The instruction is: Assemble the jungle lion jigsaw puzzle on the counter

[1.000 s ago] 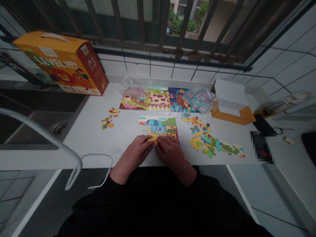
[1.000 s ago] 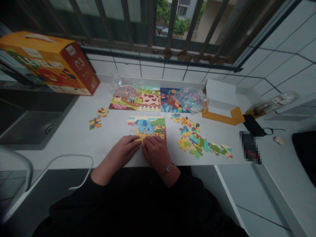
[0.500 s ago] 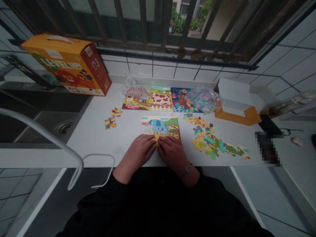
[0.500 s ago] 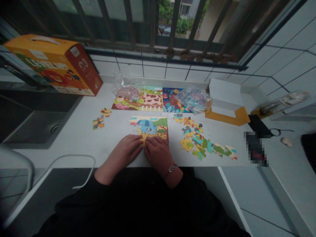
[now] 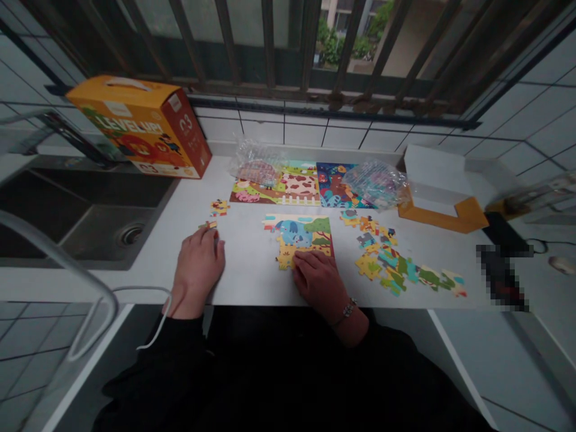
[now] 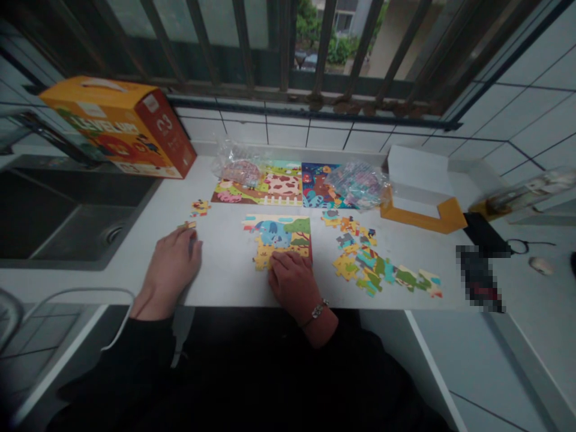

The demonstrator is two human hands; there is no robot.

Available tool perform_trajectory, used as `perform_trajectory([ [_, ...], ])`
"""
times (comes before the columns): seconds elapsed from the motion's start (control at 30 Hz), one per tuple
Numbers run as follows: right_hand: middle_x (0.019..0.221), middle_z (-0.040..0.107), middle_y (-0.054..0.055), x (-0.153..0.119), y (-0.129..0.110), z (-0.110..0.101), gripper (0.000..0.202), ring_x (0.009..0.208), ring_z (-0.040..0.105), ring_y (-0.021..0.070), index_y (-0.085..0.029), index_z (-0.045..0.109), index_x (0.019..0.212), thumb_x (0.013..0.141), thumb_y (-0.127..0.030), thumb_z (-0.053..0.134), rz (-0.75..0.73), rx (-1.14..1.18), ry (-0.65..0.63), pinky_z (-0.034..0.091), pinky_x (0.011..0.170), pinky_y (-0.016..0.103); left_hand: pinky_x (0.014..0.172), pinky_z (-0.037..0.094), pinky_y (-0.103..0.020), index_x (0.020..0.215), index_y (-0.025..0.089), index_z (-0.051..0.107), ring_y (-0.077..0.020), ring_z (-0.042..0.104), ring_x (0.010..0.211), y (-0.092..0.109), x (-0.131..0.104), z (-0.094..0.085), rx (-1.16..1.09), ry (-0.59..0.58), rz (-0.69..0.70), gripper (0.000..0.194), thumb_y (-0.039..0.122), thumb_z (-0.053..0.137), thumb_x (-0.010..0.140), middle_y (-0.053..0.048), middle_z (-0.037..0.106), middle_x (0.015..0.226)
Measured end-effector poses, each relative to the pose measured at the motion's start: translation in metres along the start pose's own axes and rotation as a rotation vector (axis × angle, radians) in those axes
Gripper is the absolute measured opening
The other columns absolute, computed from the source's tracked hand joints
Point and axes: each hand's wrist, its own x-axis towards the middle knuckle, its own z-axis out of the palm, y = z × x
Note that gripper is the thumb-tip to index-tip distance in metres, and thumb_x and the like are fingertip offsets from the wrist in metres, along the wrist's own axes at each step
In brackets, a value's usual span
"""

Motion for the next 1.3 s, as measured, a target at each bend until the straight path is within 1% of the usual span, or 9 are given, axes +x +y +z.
perform_trajectory([
  [0.2, 0.142, 0.08, 0.009, 0.001, -0.001, -0.002, 0.029, 0.13, 0.071, 0.0333, -0.025, 0.08, 0.134, 0.111, -0.024, 0.063, 0.014, 0.007, 0.008, 0.053, 0.116, 0.056, 0.102, 0.062, -0.058, 0.125, 0.025, 0.08, -0.0356, 0.071, 0.11, 0.018, -0.024, -0.011, -0.18, -0.124, 0.175, 0.029, 0.036, 0.061, 0.105, -0.015, 0.074, 0.123],
  [0.33, 0.144, 0.08, 0.01, 0.0, 0.0, -0.001, 0.03, 0.132, 0.071, 0.0332, -0.024, 0.08, 0.135, 0.11, -0.022, 0.064, 0.012, -0.001, 0.006, 0.053, 0.118, 0.056, 0.112, 0.058, -0.061, 0.13, 0.026, 0.078, -0.0378, 0.067, 0.131, 0.027, -0.025, -0.012, -0.235, -0.135, 0.219, 0.031, 0.042, 0.065, 0.107, -0.016, 0.07, 0.142],
  [0.5, 0.143, 0.08, 0.01, 0.0, 0.002, 0.001, 0.028, 0.131, 0.071, 0.0317, -0.023, 0.081, 0.134, 0.11, -0.023, 0.064, -0.009, -0.018, 0.024, 0.053, 0.118, 0.053, 0.126, 0.048, -0.063, 0.139, 0.015, 0.07, -0.0421, 0.059, 0.148, 0.017, 0.014, -0.006, -0.09, -0.069, 0.048, 0.042, 0.039, 0.058, 0.108, -0.025, 0.067, 0.153],
  [0.73, 0.142, 0.08, 0.01, -0.001, 0.003, 0.004, 0.029, 0.13, 0.071, 0.0315, -0.022, 0.08, 0.135, 0.11, -0.023, 0.066, -0.023, -0.032, 0.039, 0.053, 0.116, 0.052, 0.123, 0.048, -0.058, 0.146, 0.018, 0.068, -0.0407, 0.059, 0.147, 0.004, 0.067, 0.006, 0.071, -0.163, -0.077, 0.046, 0.037, 0.052, 0.107, -0.021, 0.062, 0.162],
  [0.87, 0.143, 0.08, 0.01, -0.001, 0.003, 0.004, 0.03, 0.13, 0.07, 0.0319, -0.021, 0.079, 0.136, 0.111, -0.023, 0.064, -0.021, -0.024, 0.032, 0.053, 0.116, 0.053, 0.111, 0.054, -0.057, 0.119, 0.017, 0.076, -0.041, 0.069, 0.121, 0.007, 0.074, 0.001, 0.139, -0.22, -0.103, 0.042, 0.046, 0.049, 0.109, -0.022, 0.076, 0.131],
  [0.93, 0.143, 0.08, 0.01, -0.001, 0.003, 0.004, 0.03, 0.13, 0.071, 0.0317, -0.022, 0.079, 0.136, 0.11, -0.023, 0.064, -0.015, -0.022, 0.034, 0.053, 0.116, 0.053, 0.108, 0.055, -0.053, 0.106, 0.019, 0.075, -0.0384, 0.07, 0.113, 0.006, 0.074, -0.002, 0.119, -0.234, -0.104, 0.035, 0.047, 0.056, 0.106, -0.019, 0.076, 0.117],
  [1.0, 0.143, 0.08, 0.01, 0.0, 0.002, 0.003, 0.03, 0.13, 0.071, 0.0313, -0.022, 0.08, 0.135, 0.11, -0.022, 0.064, -0.011, -0.018, 0.035, 0.053, 0.116, 0.053, 0.109, 0.055, -0.049, 0.111, 0.019, 0.073, -0.0366, 0.068, 0.116, 0.004, 0.072, -0.002, 0.078, -0.202, -0.127, 0.029, 0.045, 0.064, 0.101, -0.017, 0.074, 0.12],
  [1.13, 0.143, 0.08, 0.01, 0.0, 0.001, 0.002, 0.03, 0.131, 0.071, 0.0312, -0.021, 0.08, 0.135, 0.11, -0.021, 0.064, -0.008, -0.007, 0.026, 0.054, 0.116, 0.052, 0.112, 0.054, -0.055, 0.141, 0.011, 0.065, -0.0428, 0.062, 0.132, 0.003, 0.067, -0.002, 0.12, -0.121, -0.272, 0.054, 0.045, 0.067, 0.1, -0.024, 0.067, 0.142],
  [1.3, 0.143, 0.08, 0.01, 0.0, 0.002, 0.002, 0.028, 0.131, 0.07, 0.0315, -0.021, 0.08, 0.134, 0.109, -0.022, 0.066, 0.004, -0.015, 0.022, 0.053, 0.116, 0.053, 0.104, 0.057, -0.06, 0.126, 0.015, 0.077, -0.0461, 0.065, 0.126, -0.001, 0.072, -0.006, 0.147, -0.172, -0.344, 0.044, 0.046, 0.059, 0.102, -0.024, 0.071, 0.136],
])
